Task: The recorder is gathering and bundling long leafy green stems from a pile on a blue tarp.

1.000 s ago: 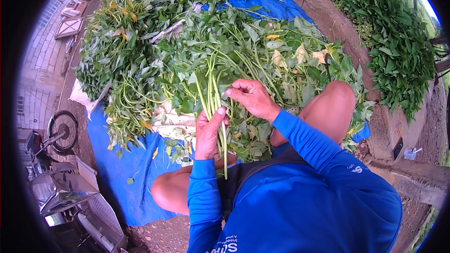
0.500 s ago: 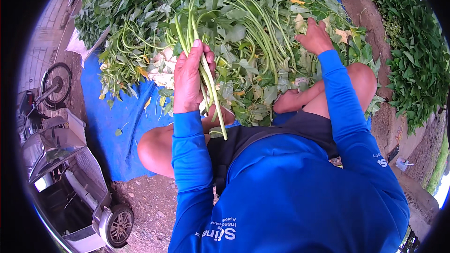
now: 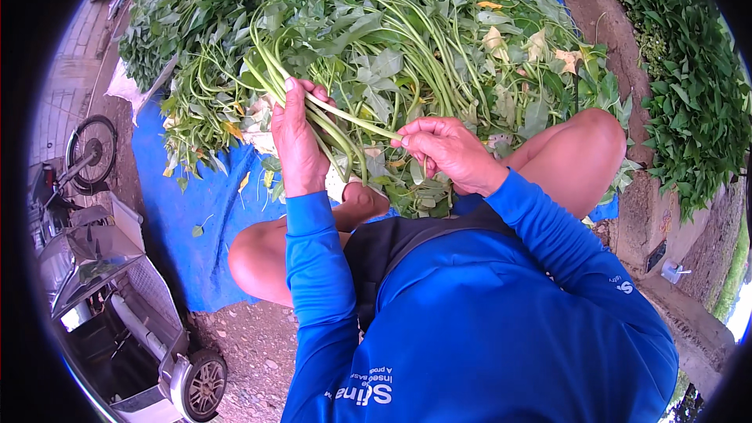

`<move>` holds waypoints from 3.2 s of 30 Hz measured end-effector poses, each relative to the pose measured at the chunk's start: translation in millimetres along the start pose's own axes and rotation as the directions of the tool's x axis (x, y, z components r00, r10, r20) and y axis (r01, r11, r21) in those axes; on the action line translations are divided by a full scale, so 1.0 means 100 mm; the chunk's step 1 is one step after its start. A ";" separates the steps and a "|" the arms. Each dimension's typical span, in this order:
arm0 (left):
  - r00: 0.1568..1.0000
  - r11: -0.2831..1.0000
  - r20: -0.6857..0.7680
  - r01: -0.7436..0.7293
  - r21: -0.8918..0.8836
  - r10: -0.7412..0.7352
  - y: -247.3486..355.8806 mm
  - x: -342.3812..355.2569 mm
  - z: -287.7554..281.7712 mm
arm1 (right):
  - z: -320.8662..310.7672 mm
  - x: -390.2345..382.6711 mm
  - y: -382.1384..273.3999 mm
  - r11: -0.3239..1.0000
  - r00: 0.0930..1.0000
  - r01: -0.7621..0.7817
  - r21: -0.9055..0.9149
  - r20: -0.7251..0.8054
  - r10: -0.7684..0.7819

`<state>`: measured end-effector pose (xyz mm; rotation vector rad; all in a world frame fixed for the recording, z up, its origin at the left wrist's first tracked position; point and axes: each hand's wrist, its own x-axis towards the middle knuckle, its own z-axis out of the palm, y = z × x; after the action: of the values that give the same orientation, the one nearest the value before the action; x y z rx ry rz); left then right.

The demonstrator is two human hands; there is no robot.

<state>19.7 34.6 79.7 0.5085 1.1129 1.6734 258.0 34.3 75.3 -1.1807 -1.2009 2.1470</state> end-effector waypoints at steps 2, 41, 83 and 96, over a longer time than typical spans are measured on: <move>0.999 0.999 -0.012 -0.043 0.011 0.043 -0.02 -0.01 0.01 | 0.01 0.07 -0.03 0.971 0.996 0.089 -0.221 0.041 -0.082; 0.997 0.952 -0.060 0.022 -0.306 -0.043 0.25 0.06 -0.15 | 0.17 0.11 -0.03 0.298 0.689 0.665 -0.684 0.408 -0.600; 0.997 0.984 0.001 0.079 0.157 -0.080 0.27 -0.27 0.09 | -1.24 0.04 -0.41 0.970 0.891 0.201 0.138 -0.438 -0.123; 0.993 0.984 0.016 0.114 0.137 -0.117 -0.14 -0.39 0.45 | 0.00 -0.02 0.37 0.895 0.881 0.440 -0.069 -0.162 -0.446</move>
<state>76.9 19.3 96.3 0.5381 1.2216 1.4946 260.3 13.0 45.6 -0.9646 -1.2822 1.6563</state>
